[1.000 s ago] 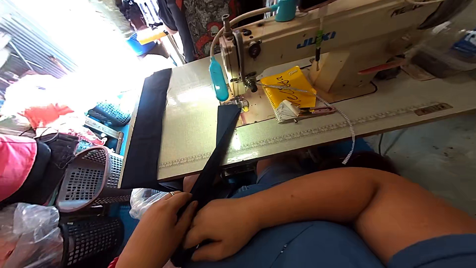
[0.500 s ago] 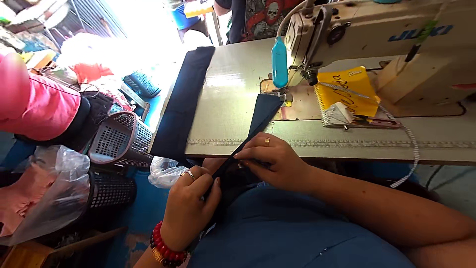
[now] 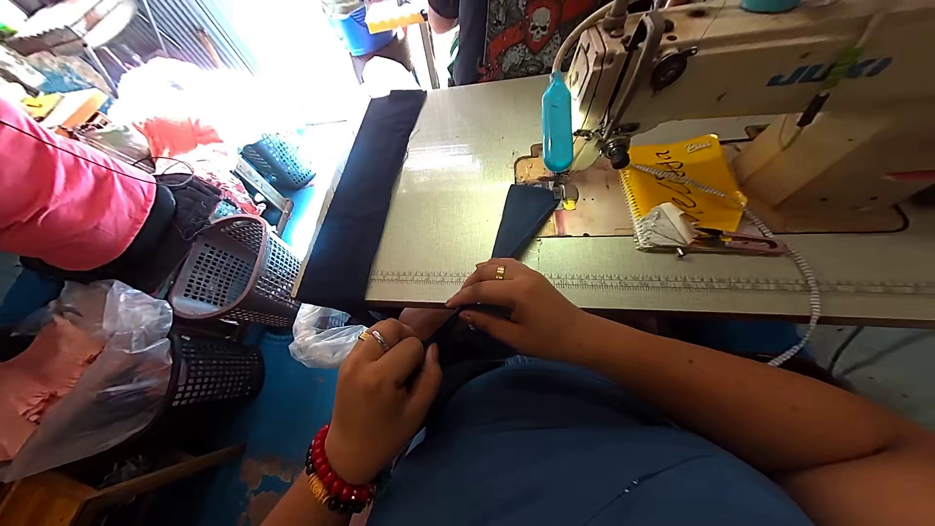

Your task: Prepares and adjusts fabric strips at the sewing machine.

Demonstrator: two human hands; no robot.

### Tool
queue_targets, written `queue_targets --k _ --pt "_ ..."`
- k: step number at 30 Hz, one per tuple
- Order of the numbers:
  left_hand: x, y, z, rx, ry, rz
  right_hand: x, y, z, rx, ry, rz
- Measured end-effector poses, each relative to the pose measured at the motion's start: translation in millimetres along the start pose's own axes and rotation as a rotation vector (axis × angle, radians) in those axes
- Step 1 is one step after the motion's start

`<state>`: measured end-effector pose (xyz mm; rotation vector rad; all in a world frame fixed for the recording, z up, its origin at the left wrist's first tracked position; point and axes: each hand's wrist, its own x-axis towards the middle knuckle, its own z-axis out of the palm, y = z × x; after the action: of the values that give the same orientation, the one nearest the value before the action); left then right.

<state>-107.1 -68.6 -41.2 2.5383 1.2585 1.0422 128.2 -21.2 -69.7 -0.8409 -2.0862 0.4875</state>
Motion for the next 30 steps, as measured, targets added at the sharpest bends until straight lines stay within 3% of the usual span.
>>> queue_targets --k 8,13,17,22,26,30 --pt "2 -2 4 -0.004 0.042 0.016 3 -1 -3 0.030 -0.027 0.024" --pt "4 1 2 -0.007 0.003 0.180 -6 -13 -13 -0.283 -0.022 -0.195" --pt "14 14 9 -0.116 -0.124 0.397 -35 -34 -34 -0.532 -0.062 -0.293" --pt "38 31 33 -0.420 -0.414 0.579 -83 -37 -49 -0.437 -0.118 -0.156" --pt "56 29 67 -0.589 -0.547 0.447 -115 -22 -48 -0.285 -0.155 0.002" --pt "68 11 121 -0.408 -0.546 0.252 -135 -11 -48 -0.124 -0.151 0.143"
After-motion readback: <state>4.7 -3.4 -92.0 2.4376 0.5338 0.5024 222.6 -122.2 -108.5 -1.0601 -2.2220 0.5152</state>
